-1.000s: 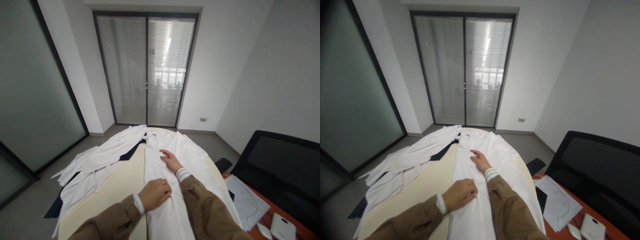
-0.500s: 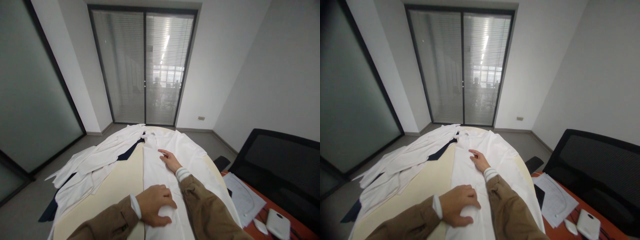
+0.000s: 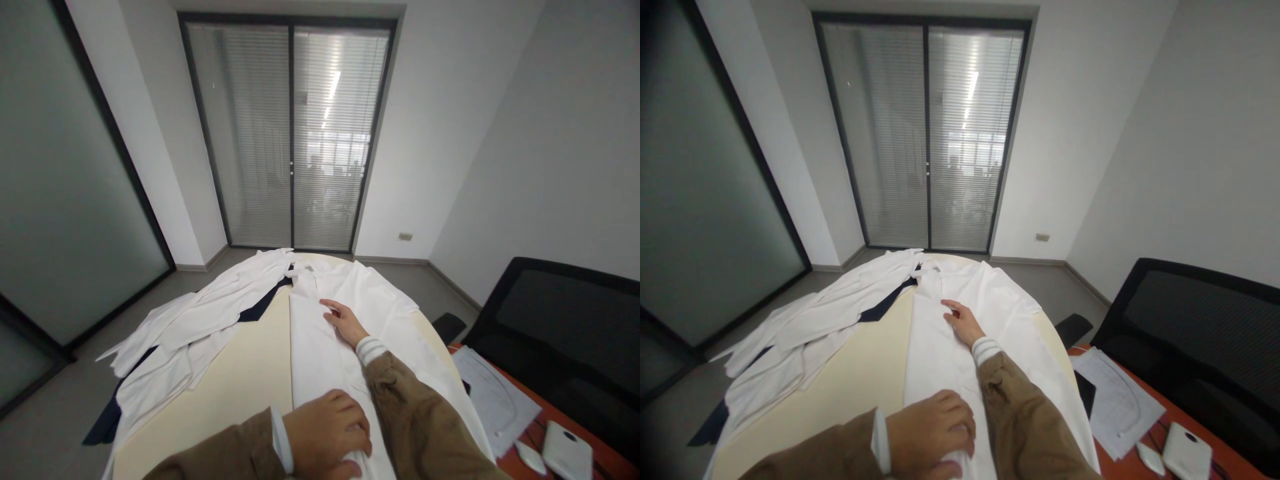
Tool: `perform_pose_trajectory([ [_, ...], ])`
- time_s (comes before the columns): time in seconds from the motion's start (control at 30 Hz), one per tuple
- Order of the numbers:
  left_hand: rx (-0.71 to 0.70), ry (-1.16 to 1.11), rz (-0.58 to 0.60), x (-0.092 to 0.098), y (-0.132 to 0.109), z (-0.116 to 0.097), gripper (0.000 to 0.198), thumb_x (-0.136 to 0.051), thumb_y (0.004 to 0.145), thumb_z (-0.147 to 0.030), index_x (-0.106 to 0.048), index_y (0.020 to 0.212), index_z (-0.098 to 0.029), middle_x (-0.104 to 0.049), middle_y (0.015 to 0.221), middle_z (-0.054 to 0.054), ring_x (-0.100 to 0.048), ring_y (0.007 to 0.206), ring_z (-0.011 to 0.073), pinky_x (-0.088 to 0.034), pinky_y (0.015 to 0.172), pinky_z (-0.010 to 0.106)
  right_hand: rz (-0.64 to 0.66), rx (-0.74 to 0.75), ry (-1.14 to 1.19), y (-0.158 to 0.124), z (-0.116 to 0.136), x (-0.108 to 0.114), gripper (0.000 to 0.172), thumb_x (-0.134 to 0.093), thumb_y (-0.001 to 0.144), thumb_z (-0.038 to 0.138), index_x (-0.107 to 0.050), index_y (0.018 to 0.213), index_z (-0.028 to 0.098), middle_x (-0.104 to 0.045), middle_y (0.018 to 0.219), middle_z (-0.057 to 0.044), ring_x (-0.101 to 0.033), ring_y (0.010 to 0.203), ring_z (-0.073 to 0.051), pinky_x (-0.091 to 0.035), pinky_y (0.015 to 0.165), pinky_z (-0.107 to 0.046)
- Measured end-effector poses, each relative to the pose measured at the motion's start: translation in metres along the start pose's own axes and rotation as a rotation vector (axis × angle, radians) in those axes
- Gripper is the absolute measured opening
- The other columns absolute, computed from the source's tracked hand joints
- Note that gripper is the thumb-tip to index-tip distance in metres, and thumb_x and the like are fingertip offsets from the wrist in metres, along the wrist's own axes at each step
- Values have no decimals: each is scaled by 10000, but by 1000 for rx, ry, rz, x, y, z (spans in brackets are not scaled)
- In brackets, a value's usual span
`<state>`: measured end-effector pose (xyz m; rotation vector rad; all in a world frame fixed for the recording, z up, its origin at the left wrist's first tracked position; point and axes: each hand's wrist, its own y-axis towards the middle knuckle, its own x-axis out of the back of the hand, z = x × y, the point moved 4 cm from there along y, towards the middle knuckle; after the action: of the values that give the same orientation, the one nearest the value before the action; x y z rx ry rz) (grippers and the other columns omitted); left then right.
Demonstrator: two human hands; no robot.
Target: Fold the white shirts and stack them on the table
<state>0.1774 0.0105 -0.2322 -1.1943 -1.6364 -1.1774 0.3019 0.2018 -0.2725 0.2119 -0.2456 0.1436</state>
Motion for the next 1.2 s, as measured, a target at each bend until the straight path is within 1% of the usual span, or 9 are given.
perform_pose_trajectory([
  [0.17, -35, -81, -76, 2, 4, -4, 77, -499, 985, -286, -506, 999, -210, -681, 1129, 3, -557, 1130, 160, -339, 1067, 345, 2, 14, -4, 2, -4, 0, 461, -647, 807, 321, -653, 1254, 206, -687, 905, -33, -542, 709, -141, -475, 709, -283],
  [0.3, -48, -68, -83, -3, 3, -3, 167, -529, 970, -365, -537, 1042, -215, -612, 1306, 43, -504, 1252, 225, -346, 1091, 397, 7, 41, -37, 5, -11, 0, 463, -634, 804, 286, -641, 1262, 219, -692, 1108, -54, -608, 875, -175, -493, 855, -339],
  [0.4, -31, -154, -176, 5, 1, 0, 305, -588, 909, -415, -534, 1123, -205, -628, 1267, 84, -550, 1193, 234, -409, 1050, 381, 6, 87, -79, 6, -13, -1, 470, -618, 787, 236, -635, 1256, 213, -617, 1311, -77, -593, 1097, -202, -439, 1013, -375],
  [0.53, 212, -167, -379, 30, -12, 25, 252, -563, 861, -274, -553, 1103, -203, -647, 1225, 94, -570, 1170, 227, -406, 1070, 412, -18, 146, -213, 3, -9, -4, 486, -542, 800, 191, -610, 1280, 198, -499, 1436, -104, -528, 1247, -202, -435, 1045, -364],
  [0.67, 480, 17, -234, 30, -30, 58, 528, -571, 846, -283, -474, 1356, -185, -369, 1550, 134, -255, 1463, 324, -201, 1189, 565, -30, 206, -397, -3, -1, -9, 477, -496, 810, 144, -623, 1270, 150, -503, 1400, -134, -518, 1264, -205, -379, 1115, -368],
  [0.8, 584, 60, -62, 12, -37, 70, 703, -589, 868, -426, -351, 1489, -197, -239, 1608, 155, -128, 1493, 374, -184, 1182, 597, 5, 172, -548, -5, 3, -12, 448, -489, 843, 146, -643, 1263, 129, -519, 1385, -154, -491, 1297, -228, -321, 1158, -381],
  [1.0, 533, 110, -155, 17, -34, 72, 589, -543, 910, -462, -434, 1441, -232, -398, 1532, 133, -318, 1422, 366, -316, 1125, 567, 124, 49, -683, 17, 9, -13, 374, -579, 819, 155, -694, 1175, 142, -596, 1288, -148, -591, 1153, -221, -409, 1060, -333],
  [1.1, 510, 106, -239, 31, -34, 91, 304, -438, 955, -257, -620, 1195, -219, -620, 1289, 93, -548, 1213, 260, -426, 1045, 464, 178, 3, -772, 40, 21, -14, 255, -613, 817, 175, -729, 1041, 143, -640, 1181, -128, -649, 995, -185, -464, 945, -269],
  [1.2, 597, 169, -342, 41, -41, 118, 309, -485, 895, -193, -623, 1172, -187, -584, 1337, 117, -493, 1284, 267, -380, 1095, 472, 154, 10, -841, 69, 38, -16, 196, -595, 842, 193, -724, 978, 137, -648, 1147, -133, -648, 980, -193, -453, 938, -273],
])
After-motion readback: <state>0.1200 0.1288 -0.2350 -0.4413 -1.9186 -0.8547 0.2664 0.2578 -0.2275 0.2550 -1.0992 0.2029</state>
